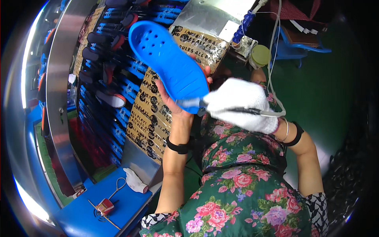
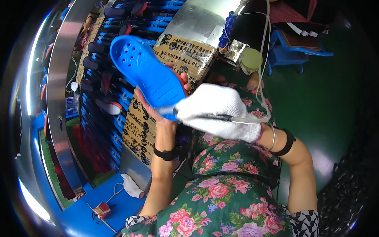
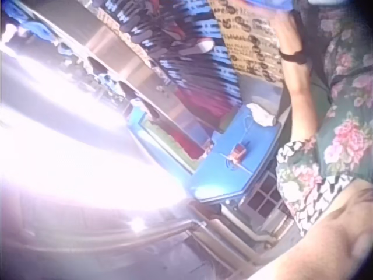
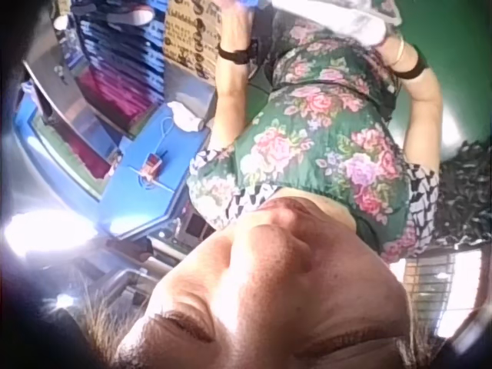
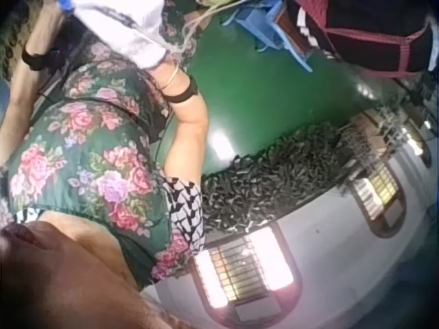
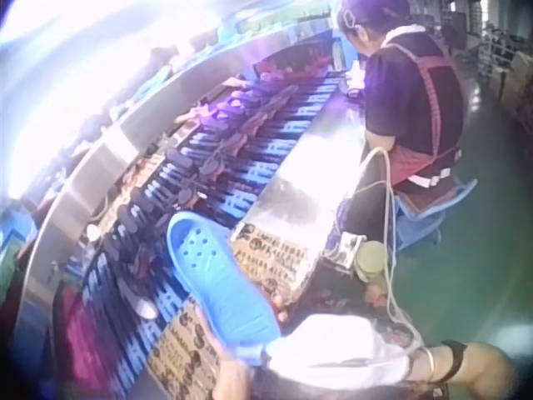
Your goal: Applying adhesive or liquid to the interior of blue shoe soles using a brush on an assembly line.
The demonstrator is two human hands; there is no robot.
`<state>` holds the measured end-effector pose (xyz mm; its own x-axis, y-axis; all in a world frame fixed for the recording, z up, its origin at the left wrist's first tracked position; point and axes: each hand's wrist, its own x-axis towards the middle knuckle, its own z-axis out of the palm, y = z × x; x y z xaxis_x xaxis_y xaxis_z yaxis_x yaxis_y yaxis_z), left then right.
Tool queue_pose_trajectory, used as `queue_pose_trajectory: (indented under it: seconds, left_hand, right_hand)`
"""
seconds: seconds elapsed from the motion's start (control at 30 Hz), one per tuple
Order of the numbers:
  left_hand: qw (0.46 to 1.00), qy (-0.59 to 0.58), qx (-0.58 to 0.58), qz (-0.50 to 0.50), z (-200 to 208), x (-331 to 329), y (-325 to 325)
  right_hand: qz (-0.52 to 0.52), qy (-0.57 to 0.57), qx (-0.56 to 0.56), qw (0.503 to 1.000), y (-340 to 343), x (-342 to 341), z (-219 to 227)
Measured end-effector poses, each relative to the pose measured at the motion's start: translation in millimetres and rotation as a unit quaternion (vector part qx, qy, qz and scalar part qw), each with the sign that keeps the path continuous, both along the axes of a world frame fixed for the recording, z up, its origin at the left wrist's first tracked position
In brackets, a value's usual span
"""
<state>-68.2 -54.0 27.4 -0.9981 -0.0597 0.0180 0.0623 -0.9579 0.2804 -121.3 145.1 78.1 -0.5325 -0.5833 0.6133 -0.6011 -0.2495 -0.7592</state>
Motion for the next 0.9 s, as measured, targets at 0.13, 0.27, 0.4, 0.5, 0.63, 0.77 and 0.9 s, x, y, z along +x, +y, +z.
queue_pose_trajectory:
  seconds: [0.13, 0.27, 0.4, 0.5, 0.63, 0.77, 0.9]
  left_hand:
    - [0.998, 0.021, 0.036, -0.044, -0.8, -6.9, -6.5]
    - [0.994, 0.023, -0.022, -0.101, -5.5, 2.8, -23.6]
    - [0.991, -0.034, -0.055, -0.116, 7.3, -3.7, -26.3]
    - [0.991, -0.026, -0.049, -0.122, 12.4, -1.3, -29.3]
    - [0.982, -0.028, -0.112, -0.151, 16.9, 3.6, -39.7]
    - [0.974, -0.024, -0.142, -0.175, 23.9, -3.5, -45.9]
    - [0.971, -0.02, -0.158, -0.179, 20.9, -6.1, -47.4]
  right_hand:
    - [0.025, 0.122, 0.044, 0.991, 2.0, 17.0, -1.7]
    - [0.057, -0.059, 0.039, 0.996, 0.3, 8.1, 5.0]
    - [0.041, 0.129, 0.058, 0.989, -0.4, 15.3, 0.3]
    - [0.107, -0.014, 0.053, 0.993, 4.7, 20.3, 8.3]
    - [0.047, 0.028, 0.063, 0.996, -0.1, 6.3, 14.9]
    - [0.063, 0.184, 0.067, 0.979, 2.2, 21.1, -0.1]
    - [0.112, 0.119, 0.061, 0.985, 3.4, 34.6, 3.5]
